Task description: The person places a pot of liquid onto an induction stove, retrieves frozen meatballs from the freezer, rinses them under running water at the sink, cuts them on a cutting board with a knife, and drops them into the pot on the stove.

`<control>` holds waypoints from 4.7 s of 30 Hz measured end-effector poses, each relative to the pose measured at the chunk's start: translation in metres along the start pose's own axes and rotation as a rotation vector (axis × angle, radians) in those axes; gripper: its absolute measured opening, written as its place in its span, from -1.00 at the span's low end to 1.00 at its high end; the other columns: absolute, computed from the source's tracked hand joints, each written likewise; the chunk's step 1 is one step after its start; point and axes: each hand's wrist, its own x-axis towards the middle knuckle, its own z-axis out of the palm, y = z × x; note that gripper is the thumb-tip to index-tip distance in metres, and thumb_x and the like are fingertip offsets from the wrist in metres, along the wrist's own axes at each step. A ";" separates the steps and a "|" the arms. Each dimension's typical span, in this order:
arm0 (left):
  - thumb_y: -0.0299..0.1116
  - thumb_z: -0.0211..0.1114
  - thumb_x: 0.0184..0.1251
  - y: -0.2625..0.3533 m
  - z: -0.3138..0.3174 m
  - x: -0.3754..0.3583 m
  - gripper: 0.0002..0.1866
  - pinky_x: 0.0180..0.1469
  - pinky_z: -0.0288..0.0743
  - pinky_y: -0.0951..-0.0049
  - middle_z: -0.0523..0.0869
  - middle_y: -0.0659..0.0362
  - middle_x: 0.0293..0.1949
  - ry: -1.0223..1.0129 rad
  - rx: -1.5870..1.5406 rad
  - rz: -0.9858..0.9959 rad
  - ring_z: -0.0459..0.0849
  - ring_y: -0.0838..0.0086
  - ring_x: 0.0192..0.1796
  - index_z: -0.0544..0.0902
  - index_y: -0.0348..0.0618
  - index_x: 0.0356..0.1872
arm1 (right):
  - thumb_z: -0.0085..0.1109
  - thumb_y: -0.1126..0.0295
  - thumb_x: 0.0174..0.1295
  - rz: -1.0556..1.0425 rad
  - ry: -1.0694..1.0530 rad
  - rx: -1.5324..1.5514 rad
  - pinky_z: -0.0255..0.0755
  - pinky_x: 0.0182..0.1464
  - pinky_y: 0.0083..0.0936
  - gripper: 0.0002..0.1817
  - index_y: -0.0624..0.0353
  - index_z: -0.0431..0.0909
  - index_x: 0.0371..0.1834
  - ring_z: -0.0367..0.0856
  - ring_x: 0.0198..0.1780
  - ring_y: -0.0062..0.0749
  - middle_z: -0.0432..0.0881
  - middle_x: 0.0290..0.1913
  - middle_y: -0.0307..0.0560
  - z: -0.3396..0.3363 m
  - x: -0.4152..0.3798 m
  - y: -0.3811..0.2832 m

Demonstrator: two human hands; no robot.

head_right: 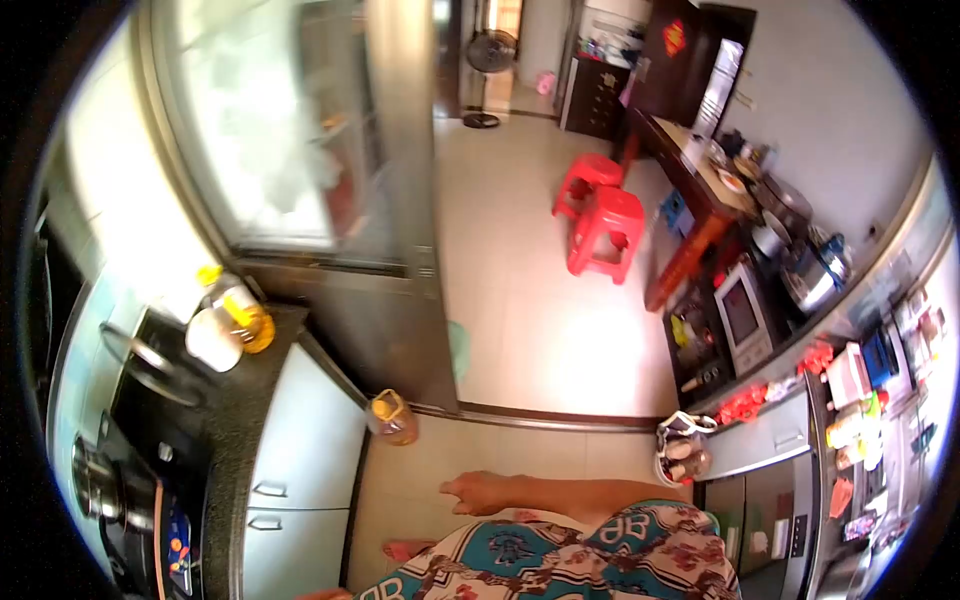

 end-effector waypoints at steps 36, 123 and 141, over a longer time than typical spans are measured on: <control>-0.26 0.22 0.02 0.229 0.280 0.604 -0.79 -0.34 0.38 0.28 0.61 0.00 -0.43 -0.526 0.453 0.189 0.55 0.20 -0.38 0.62 -0.21 -0.50 | 0.12 0.25 0.06 0.269 0.372 0.302 0.44 -0.39 -0.38 -0.84 0.09 0.56 -0.46 0.59 -0.42 -0.26 0.58 -0.49 -0.03 -0.238 -0.092 0.457; -0.39 0.28 -0.19 0.162 0.271 1.007 -0.65 -0.22 0.35 0.05 0.56 0.04 -0.27 1.017 0.182 -0.394 0.52 0.10 -0.20 0.48 -0.15 -0.26 | 0.13 0.24 0.13 -0.267 0.041 0.733 0.44 -0.21 -0.54 -0.58 0.28 0.41 -0.02 0.54 -0.21 -0.51 0.58 -0.23 -0.12 -0.602 0.625 0.564; -0.30 0.29 -0.04 0.103 0.233 1.191 -0.68 -0.36 0.53 0.45 0.66 0.02 -0.53 1.160 -0.977 -0.338 0.67 0.36 -0.48 0.60 -0.34 -0.30 | 0.02 0.10 0.21 -0.326 -0.088 1.243 0.44 -0.28 -0.42 -0.57 0.28 0.37 -0.10 0.58 -0.28 -0.25 0.57 -0.30 0.10 -0.627 0.744 0.515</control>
